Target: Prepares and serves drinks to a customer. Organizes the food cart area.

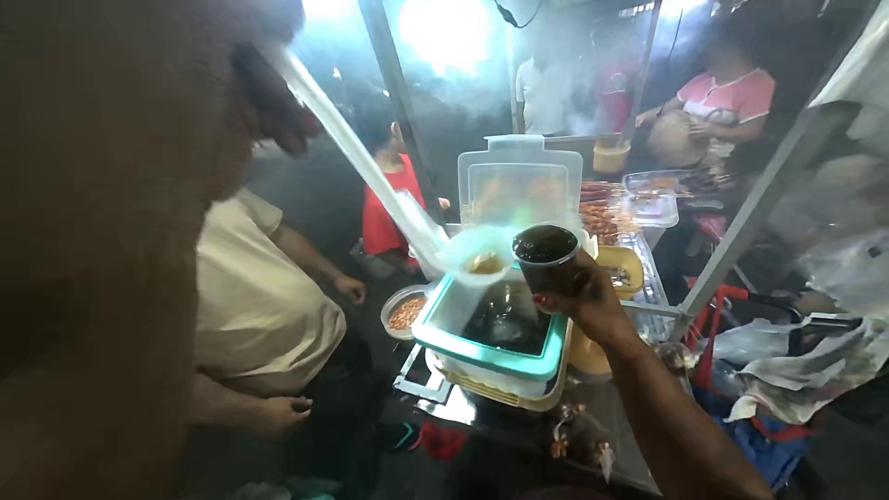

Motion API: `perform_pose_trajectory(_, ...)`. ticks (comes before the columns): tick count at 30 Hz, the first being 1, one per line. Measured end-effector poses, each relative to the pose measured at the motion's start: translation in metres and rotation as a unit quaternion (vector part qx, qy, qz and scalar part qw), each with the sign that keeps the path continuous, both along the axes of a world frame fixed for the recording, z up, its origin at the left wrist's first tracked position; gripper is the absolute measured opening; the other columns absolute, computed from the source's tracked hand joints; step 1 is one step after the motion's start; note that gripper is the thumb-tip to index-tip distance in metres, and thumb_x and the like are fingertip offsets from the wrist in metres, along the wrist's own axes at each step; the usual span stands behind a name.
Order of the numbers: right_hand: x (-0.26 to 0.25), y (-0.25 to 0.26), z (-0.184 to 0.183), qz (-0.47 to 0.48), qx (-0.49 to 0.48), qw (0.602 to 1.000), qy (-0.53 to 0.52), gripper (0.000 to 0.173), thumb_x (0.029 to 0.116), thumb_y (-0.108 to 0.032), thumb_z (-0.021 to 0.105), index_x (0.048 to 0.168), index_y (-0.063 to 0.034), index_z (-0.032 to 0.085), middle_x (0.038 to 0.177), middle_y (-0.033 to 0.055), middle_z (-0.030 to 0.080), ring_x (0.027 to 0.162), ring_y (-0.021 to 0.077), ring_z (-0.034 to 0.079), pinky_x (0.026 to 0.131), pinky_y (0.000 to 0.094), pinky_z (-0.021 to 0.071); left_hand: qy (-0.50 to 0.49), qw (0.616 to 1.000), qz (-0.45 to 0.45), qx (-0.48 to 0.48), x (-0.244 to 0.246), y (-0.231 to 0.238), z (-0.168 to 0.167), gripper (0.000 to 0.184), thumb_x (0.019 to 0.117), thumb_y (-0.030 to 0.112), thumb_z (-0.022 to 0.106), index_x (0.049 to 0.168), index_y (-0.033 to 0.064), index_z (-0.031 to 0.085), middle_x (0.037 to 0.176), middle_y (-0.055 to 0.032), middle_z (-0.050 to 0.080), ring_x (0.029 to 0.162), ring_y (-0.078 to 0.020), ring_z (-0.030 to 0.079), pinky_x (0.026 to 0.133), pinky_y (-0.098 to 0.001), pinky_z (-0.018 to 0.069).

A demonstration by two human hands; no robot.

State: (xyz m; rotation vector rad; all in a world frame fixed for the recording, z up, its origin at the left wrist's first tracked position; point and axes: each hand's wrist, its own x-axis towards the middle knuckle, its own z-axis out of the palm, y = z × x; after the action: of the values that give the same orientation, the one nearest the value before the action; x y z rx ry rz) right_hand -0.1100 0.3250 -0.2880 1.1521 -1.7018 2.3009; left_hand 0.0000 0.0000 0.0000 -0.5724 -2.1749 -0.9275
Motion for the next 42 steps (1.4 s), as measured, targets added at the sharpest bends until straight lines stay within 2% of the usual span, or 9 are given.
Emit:
perform_pose_trajectory(2,0.003,0.002,0.003,-0.001,0.003,1.0,-0.002,0.063,0.0762,-0.004,0.086,0.132,-0.0005,0.057,0.113,0.0067,0.072,0.102,0.0139,0.071,0.093,0.0315,0.0615,-0.039,0.995,0.033,0.088,0.014,0.031,-0.039,0.009,0.1036,0.017,0.059,0.104,0.0116,0.067,0.079,0.0014,0.069,0.056,-0.0097,0.065,0.048,-0.027,0.0583)
perform_pose_trajectory(5,0.008,0.005,0.008,0.0,0.006,1.0,-0.001,0.063,0.0757,-0.004,0.086,0.132,-0.0016,0.057,0.112,0.0056,0.071,0.102,0.0129,0.071,0.093,0.0305,0.0612,-0.068,0.956,0.188,0.213,0.03,0.091,-0.087,0.013,0.0989,0.018,0.064,0.087,0.021,0.06,0.062,0.0099,0.061,0.046,-0.0049,0.059,0.042,-0.0233,0.0544)
perform_pose_trajectory(12,0.023,0.007,0.025,0.017,0.009,1.0,-0.01,0.061,0.0764,-0.002,0.084,0.131,-0.0032,0.057,0.111,0.0042,0.071,0.1,0.0112,0.071,0.091,0.029,0.0611,-0.106,0.92,0.093,0.367,0.04,0.075,-0.201,0.021,0.1103,0.021,0.043,0.108,0.0125,0.062,0.078,-0.0009,0.074,0.06,-0.0133,0.072,0.058,-0.0285,0.0632)
perform_pose_trajectory(16,0.028,0.002,0.032,0.057,-0.006,0.998,-0.01,0.061,0.0776,0.001,0.083,0.132,-0.0025,0.055,0.109,0.007,0.072,0.099,0.0147,0.072,0.09,0.033,0.0621,-0.056,0.957,0.13,0.254,0.053,0.084,-0.249,0.024,0.1074,0.022,0.049,0.118,0.0047,0.061,0.092,0.0041,0.074,0.078,-0.0066,0.073,0.072,-0.0267,0.0637)
perform_pose_trajectory(18,0.033,-0.002,0.035,0.074,-0.009,0.997,-0.021,0.06,0.0777,0.002,0.082,0.131,-0.0021,0.055,0.108,0.0088,0.072,0.098,0.0165,0.072,0.09,0.0346,0.0622,-0.009,0.973,0.201,0.115,0.061,0.095,-0.268,0.034,0.106,0.026,0.055,0.115,-0.0047,0.066,0.105,-0.0036,0.071,0.09,-0.0011,0.067,0.081,-0.0197,0.0572)
perform_pose_trajectory(21,0.039,-0.009,0.039,0.092,-0.015,0.995,-0.02,0.059,0.0783,0.001,0.082,0.131,-0.002,0.055,0.107,0.0086,0.072,0.097,0.0162,0.072,0.089,0.0343,0.0619,0.019,0.962,0.271,-0.011,0.067,0.11,-0.29,0.04,0.1046,0.032,0.056,0.11,-0.0037,0.073,0.103,-0.0177,0.072,0.097,-0.017,0.069,0.087,-0.0298,0.0563)
perform_pose_trajectory(29,0.058,-0.031,0.052,0.116,0.003,0.993,-0.033,0.059,0.0779,0.0,0.083,0.13,0.0006,0.055,0.106,0.0078,0.073,0.097,0.0135,0.072,0.089,0.0313,0.0617,0.055,0.971,0.234,0.002,0.116,0.128,-0.318,0.047,0.1059,0.041,0.055,0.133,0.0023,0.059,0.126,-0.0163,0.065,0.12,-0.016,0.063,0.099,-0.0303,0.0535)
perform_pose_trajectory(36,0.072,-0.059,0.057,0.138,-0.003,0.99,-0.023,0.058,0.077,0.0,0.084,0.128,0.0012,0.056,0.105,0.0066,0.073,0.095,0.0108,0.072,0.088,0.0295,0.0614,-0.068,0.982,0.173,-0.032,0.161,0.118,-0.351,0.035,0.1049,0.027,0.058,0.118,-0.0051,0.066,0.109,-0.0207,0.071,0.107,-0.0187,0.069,0.098,-0.0303,0.0546)
perform_pose_trajectory(42,0.082,-0.082,0.062,0.167,-0.016,0.986,-0.002,0.058,0.0763,0.003,0.084,0.127,0.0043,0.056,0.103,0.0084,0.072,0.094,0.0101,0.071,0.087,0.0288,0.0613,-0.227,0.954,0.189,-0.042,0.189,0.106,-0.372,0.03,0.0996,0.013,0.061,0.12,-0.0092,0.067,0.107,-0.025,0.072,0.096,-0.0335,0.072,0.09,-0.0472,0.0587)
